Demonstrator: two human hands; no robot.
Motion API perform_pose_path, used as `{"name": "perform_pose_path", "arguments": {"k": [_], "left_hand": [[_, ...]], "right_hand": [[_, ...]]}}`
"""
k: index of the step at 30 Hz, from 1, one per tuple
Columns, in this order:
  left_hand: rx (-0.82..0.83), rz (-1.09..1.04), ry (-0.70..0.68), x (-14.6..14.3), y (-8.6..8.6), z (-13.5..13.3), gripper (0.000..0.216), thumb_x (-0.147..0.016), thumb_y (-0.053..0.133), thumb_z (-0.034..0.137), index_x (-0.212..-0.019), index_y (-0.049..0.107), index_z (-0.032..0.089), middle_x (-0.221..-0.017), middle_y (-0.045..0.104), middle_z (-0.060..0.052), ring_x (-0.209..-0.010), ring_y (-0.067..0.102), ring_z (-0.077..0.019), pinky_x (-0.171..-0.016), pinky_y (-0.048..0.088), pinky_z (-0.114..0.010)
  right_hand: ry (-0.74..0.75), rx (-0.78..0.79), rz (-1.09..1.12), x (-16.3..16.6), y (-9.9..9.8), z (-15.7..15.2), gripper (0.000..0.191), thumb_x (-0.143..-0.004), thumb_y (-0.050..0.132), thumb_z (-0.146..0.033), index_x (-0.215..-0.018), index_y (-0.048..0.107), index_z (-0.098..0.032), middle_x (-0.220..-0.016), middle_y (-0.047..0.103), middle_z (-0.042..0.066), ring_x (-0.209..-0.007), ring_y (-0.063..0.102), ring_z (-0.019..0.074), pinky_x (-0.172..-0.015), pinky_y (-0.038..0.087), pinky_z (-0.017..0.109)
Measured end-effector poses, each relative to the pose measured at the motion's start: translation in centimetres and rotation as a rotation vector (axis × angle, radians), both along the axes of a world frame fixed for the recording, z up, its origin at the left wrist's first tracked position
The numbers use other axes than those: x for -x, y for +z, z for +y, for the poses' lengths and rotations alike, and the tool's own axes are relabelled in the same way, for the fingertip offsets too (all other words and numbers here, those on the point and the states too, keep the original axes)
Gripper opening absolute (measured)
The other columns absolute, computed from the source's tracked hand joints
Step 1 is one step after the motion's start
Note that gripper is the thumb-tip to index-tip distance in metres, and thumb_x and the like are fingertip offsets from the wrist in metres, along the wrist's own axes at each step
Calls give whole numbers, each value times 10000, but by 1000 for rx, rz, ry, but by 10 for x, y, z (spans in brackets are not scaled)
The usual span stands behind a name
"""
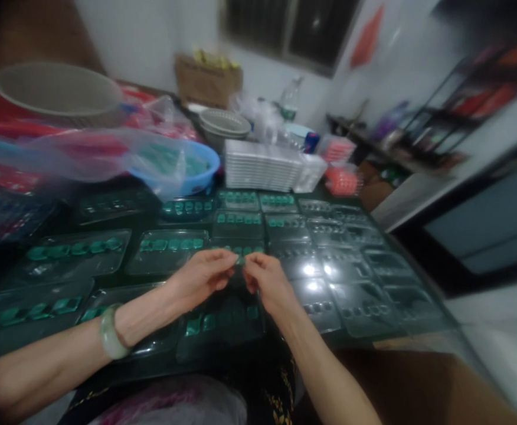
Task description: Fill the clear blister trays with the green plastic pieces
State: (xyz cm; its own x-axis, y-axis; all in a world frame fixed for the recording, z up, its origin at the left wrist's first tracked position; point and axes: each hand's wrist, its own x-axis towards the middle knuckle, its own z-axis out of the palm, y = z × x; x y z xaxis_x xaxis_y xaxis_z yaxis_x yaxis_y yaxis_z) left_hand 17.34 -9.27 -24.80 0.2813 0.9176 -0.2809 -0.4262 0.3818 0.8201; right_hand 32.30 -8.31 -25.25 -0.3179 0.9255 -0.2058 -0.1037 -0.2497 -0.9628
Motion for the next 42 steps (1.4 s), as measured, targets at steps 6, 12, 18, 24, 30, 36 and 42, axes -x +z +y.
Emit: {"name": "perform_pose_path", "arguments": {"k": [6,12,18,24,30,36,42], "left_hand": [[46,39,54,-2,-4,5,208,-627,694,293,-625,559,135,-536,470,19,-468,454,-67,-350,217,-167],[-46,201,75,-6,-1,8,234,-643,669,337,-602,550,140,-459,446,36,-385,370,-42,-328,185,-165],[1,101,65,-10,-7,12,183,-637,680,289,-653,576,140,-526,482,26,-449,436,-62,-362,263,-177],[1,80,106,-14,-10,19,173,-622,693,258,-652,582,129,-557,511,12,-471,464,-74,-413,338,-202],[-21,156,79,-17,-13,22,177,-662,658,281,-675,575,126,-527,451,27,-433,398,-54,-357,256,-178],[48,78,11,-11,1,23,154,-714,601,265,-786,585,129,-678,529,-19,-536,511,-100,-407,350,-203],[60,52,33,24,9,25,148,-706,621,223,-800,600,111,-775,559,-57,-622,561,-131,-457,392,-212]], "right_hand": [[-123,-322,-212,-3,-8,-4,176,-736,562,-276,-891,566,-193,-679,537,-13,-549,470,95,-479,377,208],[-107,-609,-401,-6,-1,-8,205,-746,560,-243,-948,589,-226,-810,561,16,-719,528,138,-635,433,253],[-114,-442,-333,-12,-10,0,136,-731,585,-275,-840,624,-206,-747,609,14,-646,542,138,-557,431,245],[-145,-453,-327,-12,-13,3,164,-741,576,-275,-885,613,-204,-782,616,22,-642,549,134,-554,445,245],[-228,-491,-335,-3,-19,1,171,-699,628,-267,-859,602,-212,-752,624,3,-666,570,133,-586,455,241],[-254,-621,-530,-26,-28,32,219,-718,599,-331,-883,618,-189,-751,648,11,-623,579,130,-586,461,248],[-403,-762,-972,-87,-40,144,253,-704,565,-242,-901,646,-106,-795,657,82,-675,593,165,-635,463,272]]}}
